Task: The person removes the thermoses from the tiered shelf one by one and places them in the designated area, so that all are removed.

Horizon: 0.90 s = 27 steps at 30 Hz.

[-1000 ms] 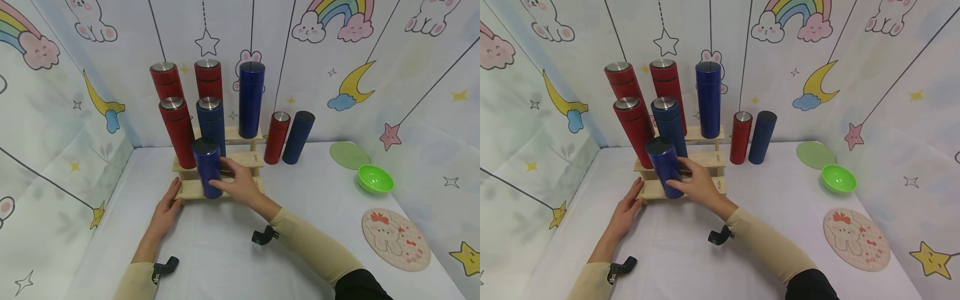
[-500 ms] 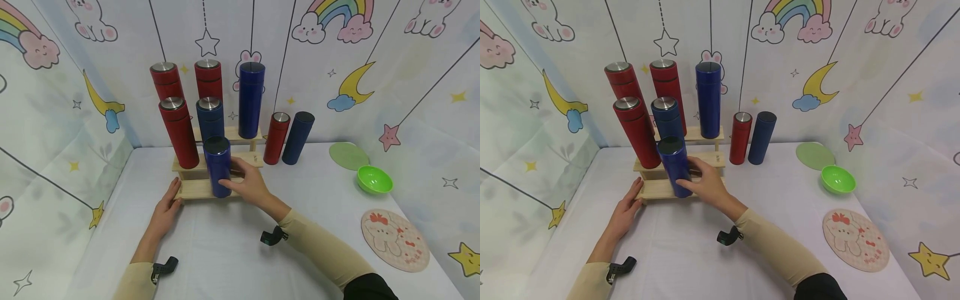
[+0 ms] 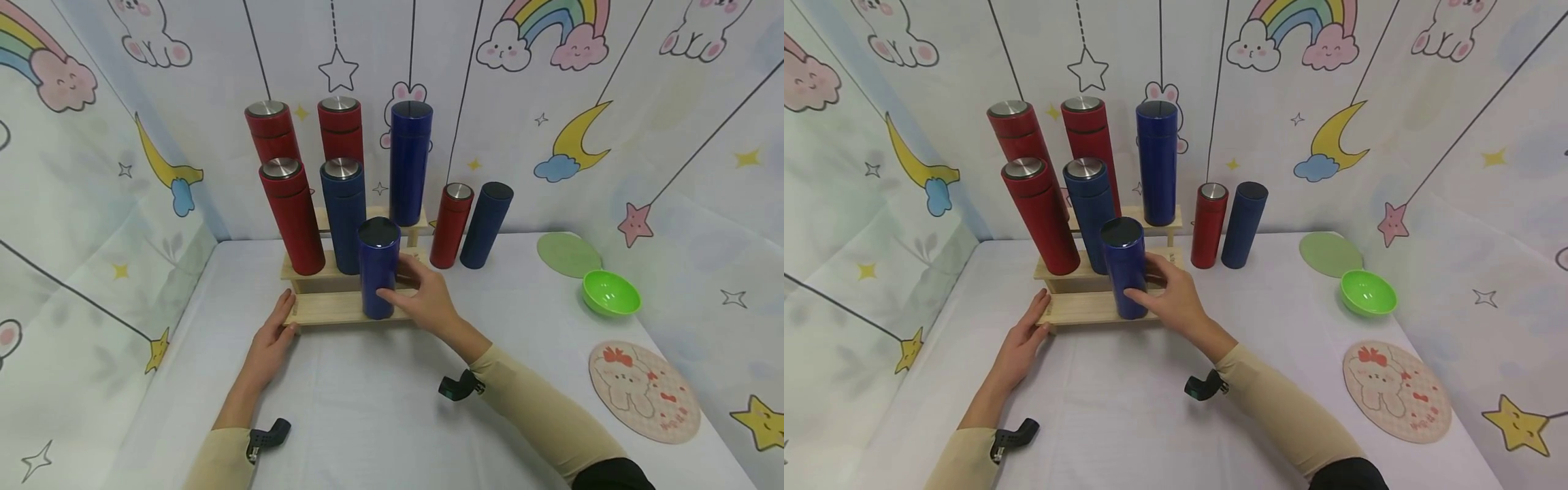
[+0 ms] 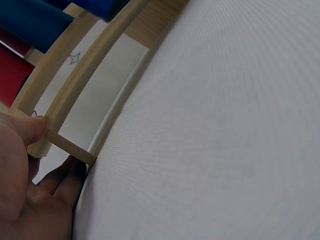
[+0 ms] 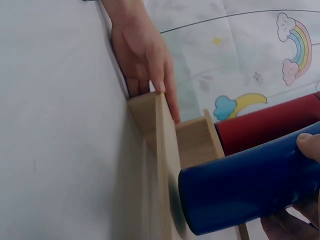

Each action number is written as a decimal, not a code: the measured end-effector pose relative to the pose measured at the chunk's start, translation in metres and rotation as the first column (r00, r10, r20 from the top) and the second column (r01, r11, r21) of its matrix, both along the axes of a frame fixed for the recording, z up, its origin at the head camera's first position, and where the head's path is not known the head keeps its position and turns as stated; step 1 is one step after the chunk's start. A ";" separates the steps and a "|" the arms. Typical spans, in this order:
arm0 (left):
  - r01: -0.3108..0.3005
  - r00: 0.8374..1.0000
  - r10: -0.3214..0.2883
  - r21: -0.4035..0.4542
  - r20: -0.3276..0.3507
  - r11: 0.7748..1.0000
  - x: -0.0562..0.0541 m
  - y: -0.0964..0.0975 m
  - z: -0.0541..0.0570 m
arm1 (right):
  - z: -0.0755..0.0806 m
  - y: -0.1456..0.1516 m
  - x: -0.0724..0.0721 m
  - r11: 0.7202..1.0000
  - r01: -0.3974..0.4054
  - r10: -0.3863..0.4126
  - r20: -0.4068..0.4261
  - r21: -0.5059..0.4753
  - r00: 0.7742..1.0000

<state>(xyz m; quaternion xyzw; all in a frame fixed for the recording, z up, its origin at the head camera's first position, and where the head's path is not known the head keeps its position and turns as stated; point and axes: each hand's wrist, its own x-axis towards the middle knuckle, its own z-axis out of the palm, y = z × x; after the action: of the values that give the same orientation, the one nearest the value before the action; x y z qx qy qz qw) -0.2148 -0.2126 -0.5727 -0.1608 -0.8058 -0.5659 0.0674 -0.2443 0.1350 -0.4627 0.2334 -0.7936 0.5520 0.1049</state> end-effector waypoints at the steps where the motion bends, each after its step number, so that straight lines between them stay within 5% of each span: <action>1: 0.005 1.000 -0.005 0.010 0.003 1.000 0.000 0.000 0.000 | 0.000 0.002 0.000 1.000 0.005 -0.005 -0.002 -0.004 1.000; 27: 0.014 1.000 -0.014 0.002 -0.001 1.000 -0.003 -0.003 -0.004 | 0.002 0.034 0.000 0.995 0.097 -0.097 -0.005 0.026 0.995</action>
<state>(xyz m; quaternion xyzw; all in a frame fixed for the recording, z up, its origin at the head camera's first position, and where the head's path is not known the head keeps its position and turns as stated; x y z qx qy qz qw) -0.2173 -0.2152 -0.5762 -0.1666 -0.8040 -0.5673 0.0640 -0.2445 0.1687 -0.4604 0.1971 -0.8110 0.5354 0.1300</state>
